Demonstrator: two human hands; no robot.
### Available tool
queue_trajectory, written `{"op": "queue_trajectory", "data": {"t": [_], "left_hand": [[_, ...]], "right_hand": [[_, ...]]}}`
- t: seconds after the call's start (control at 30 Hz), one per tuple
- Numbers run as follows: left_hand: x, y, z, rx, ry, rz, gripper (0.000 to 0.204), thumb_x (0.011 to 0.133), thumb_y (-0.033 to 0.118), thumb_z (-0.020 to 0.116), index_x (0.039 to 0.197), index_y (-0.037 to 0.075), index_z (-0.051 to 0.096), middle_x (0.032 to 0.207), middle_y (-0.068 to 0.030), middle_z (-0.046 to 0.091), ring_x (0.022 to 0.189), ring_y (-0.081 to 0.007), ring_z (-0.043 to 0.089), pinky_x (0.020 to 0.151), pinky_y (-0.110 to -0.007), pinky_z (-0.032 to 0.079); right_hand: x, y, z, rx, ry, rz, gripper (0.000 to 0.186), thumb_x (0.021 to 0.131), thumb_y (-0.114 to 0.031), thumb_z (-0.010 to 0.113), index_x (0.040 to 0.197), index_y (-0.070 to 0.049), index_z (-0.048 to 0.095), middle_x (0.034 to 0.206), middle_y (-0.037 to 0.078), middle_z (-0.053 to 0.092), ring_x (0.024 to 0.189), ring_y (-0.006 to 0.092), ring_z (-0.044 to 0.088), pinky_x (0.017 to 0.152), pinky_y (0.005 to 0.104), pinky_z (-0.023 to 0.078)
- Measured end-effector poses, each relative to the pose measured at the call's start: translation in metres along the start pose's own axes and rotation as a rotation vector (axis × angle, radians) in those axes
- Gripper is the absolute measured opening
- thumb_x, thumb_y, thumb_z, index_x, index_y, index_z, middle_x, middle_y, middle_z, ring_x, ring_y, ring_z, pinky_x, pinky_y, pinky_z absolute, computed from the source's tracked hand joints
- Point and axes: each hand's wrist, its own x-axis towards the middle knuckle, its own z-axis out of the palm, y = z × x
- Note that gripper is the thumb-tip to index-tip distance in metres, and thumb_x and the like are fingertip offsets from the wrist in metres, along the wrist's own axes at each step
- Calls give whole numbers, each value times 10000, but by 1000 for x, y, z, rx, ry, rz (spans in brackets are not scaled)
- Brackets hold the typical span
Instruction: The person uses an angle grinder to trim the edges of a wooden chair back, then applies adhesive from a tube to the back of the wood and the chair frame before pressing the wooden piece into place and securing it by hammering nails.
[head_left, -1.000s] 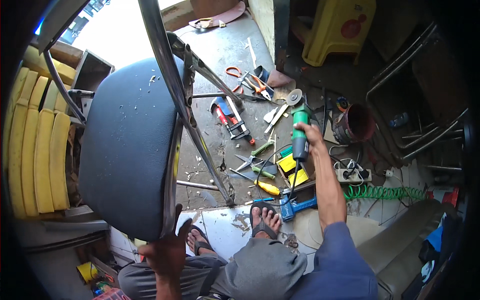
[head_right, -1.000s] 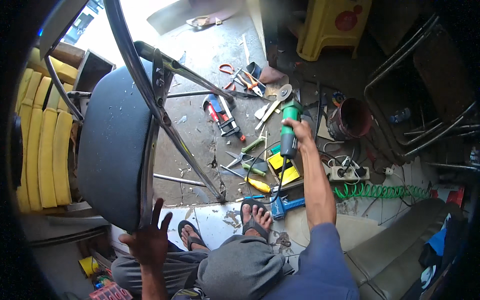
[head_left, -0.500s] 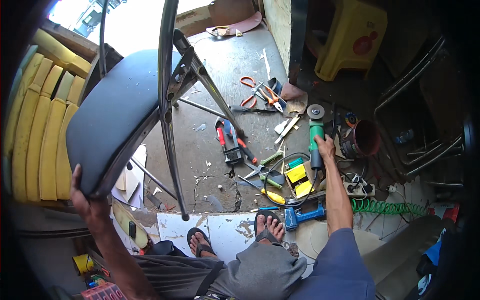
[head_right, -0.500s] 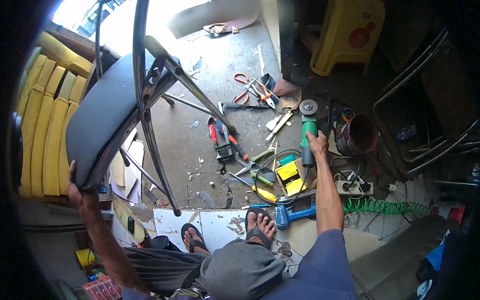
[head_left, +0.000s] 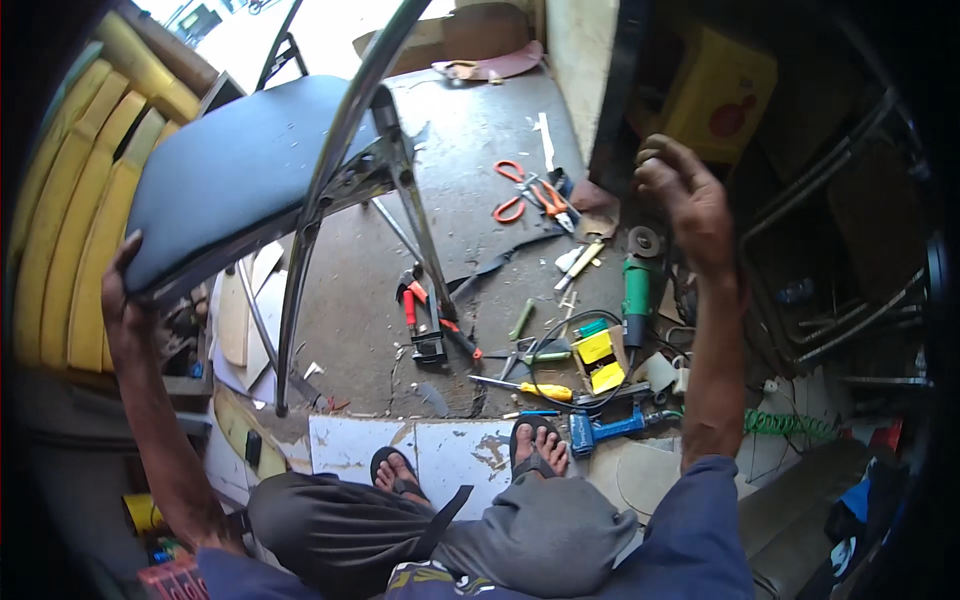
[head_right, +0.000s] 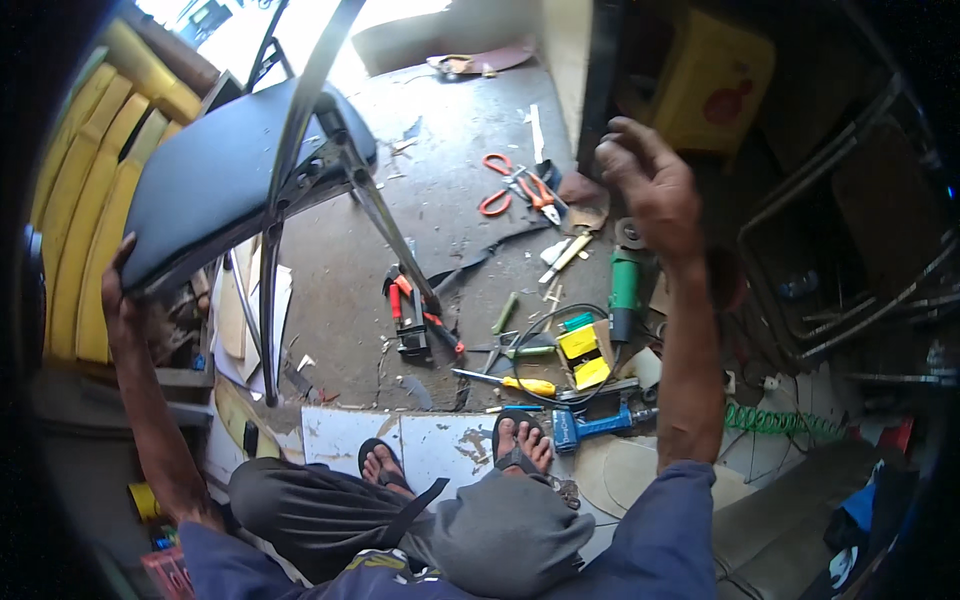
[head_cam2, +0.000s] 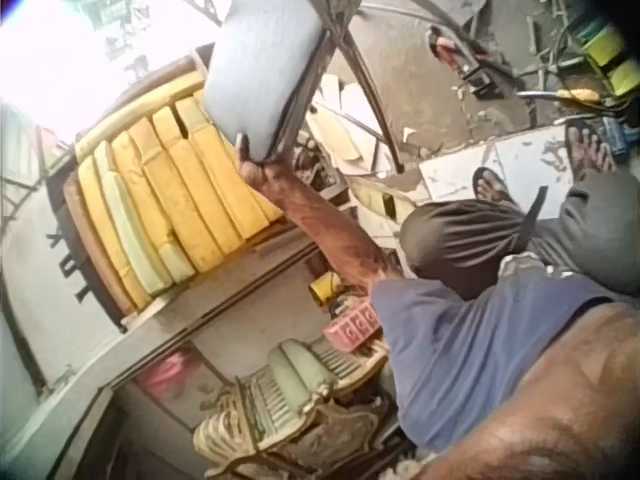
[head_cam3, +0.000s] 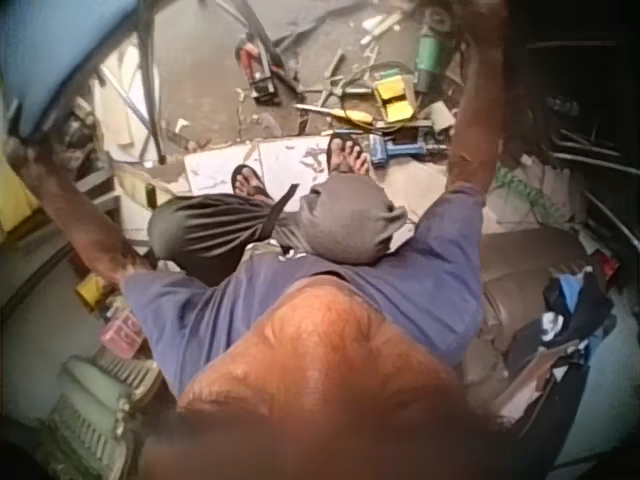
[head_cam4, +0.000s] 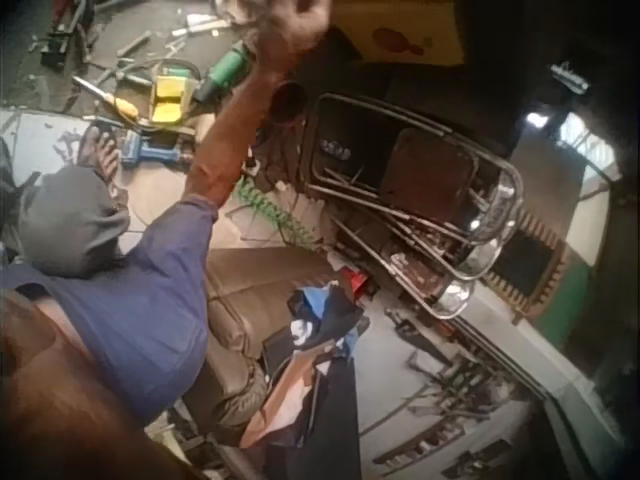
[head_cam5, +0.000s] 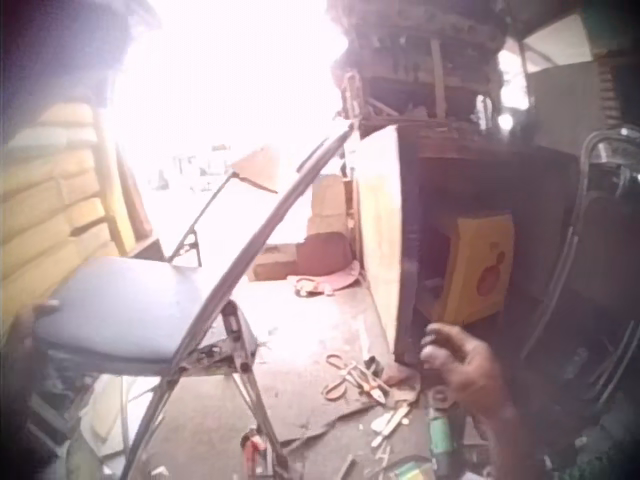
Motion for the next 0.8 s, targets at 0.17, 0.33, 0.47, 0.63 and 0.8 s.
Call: {"op": "queue_trajectory", "data": {"t": [0.17,0.33,0.47,0.63,0.8], "left_hand": [[10,14,-21,65,24,17,355,883,114,696,1178,-44,577,1046,-174,698,882,-289,698,837,-384,595],[24,49,-32,127,-123,11,408,885,100,656,1232,-67,523,1099,-198,658,931,-305,681,880,-419,572],[-3,62,-8,23,-168,8,482,856,4,598,1278,-131,406,1120,-293,596,968,-407,667,871,-535,577],[-9,62,-21,63,-181,44,516,825,-68,552,1279,-190,340,1102,-340,564,964,-458,665,864,-572,591],[-14,67,-28,56,-148,31,493,824,-72,548,1245,-218,335,1079,-349,553,908,-450,683,834,-555,609]], "right_hand": [[8,-58,21,408,-1,7,637,1034,-463,451,1451,13,387,1380,200,533,1286,287,530,1060,408,458],[15,-112,54,490,-201,31,715,1021,-516,442,1456,41,333,1428,256,471,1371,340,440,1147,470,368],[18,-124,117,539,-292,16,703,1027,-482,450,1451,62,314,1438,279,446,1380,377,421,1173,505,329],[2,-100,184,815,-300,158,695,1018,-438,484,1472,54,297,1521,267,347,1444,384,313,1205,529,267],[5,-65,187,1158,-565,226,697,1005,-431,515,1461,62,330,1522,249,365,1446,357,320,1227,531,198]]}}
